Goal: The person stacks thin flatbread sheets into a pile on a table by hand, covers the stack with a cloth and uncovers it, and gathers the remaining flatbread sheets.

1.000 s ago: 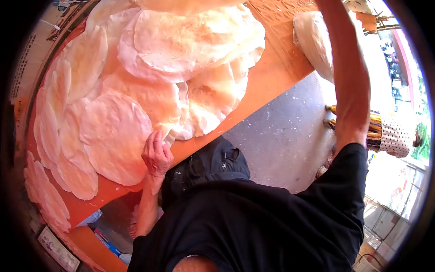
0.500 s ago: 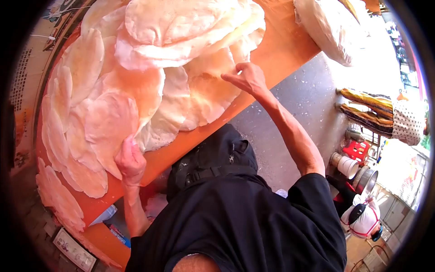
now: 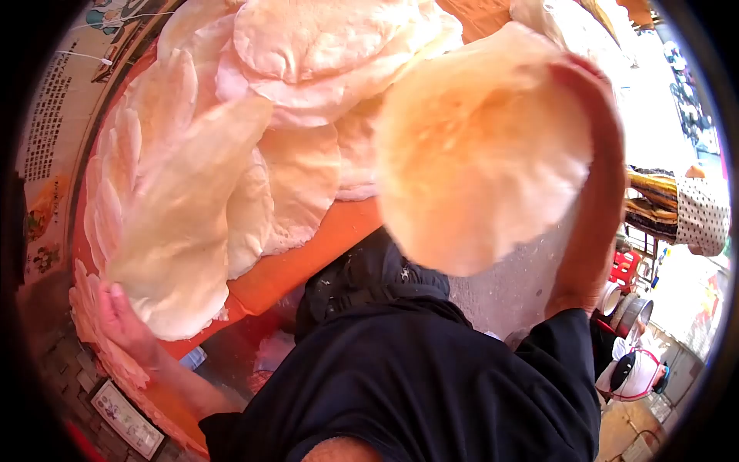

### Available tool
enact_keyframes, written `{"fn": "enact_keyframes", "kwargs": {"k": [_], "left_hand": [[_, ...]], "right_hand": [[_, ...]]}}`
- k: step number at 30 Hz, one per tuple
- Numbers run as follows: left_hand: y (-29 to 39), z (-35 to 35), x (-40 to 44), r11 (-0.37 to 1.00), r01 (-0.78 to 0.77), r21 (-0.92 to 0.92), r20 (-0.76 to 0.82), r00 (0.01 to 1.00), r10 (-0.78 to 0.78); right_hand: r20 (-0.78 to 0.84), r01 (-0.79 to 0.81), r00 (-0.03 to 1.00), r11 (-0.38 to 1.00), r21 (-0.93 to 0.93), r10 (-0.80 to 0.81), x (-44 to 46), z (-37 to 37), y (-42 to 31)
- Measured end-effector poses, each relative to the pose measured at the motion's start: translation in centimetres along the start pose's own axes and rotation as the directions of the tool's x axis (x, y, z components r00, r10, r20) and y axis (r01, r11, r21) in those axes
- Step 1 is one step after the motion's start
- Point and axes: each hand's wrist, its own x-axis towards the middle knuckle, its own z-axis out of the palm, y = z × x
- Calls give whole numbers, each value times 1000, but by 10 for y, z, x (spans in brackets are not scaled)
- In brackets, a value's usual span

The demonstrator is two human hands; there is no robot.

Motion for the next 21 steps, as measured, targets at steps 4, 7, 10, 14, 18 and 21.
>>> {"fn": "enact_keyframes", "kwargs": {"k": [4,7,10,14,18,21], "left_hand": [[14,-37,73,993,-60,104,-150,986,75],[80,-45,137,825,-437,357,18,887,462],[146,-16,196,426,-702,571,128,588,799],[206,84,207,219,-817,533,179,362,915],[182,236,189,58,-883,466,273,206,940],[159,317,118,265,-921,286,741,388,548]], "right_hand": [[-64,80,995,996,-29,-82,-1,-7,-63],[-27,194,980,975,-110,-198,9,-7,-75],[-56,309,940,911,-275,-336,23,-16,-66],[29,409,899,815,-411,-437,55,-36,-58],[63,476,860,752,-456,-507,62,-15,-76],[101,720,623,518,-461,-776,62,52,-109]]}}
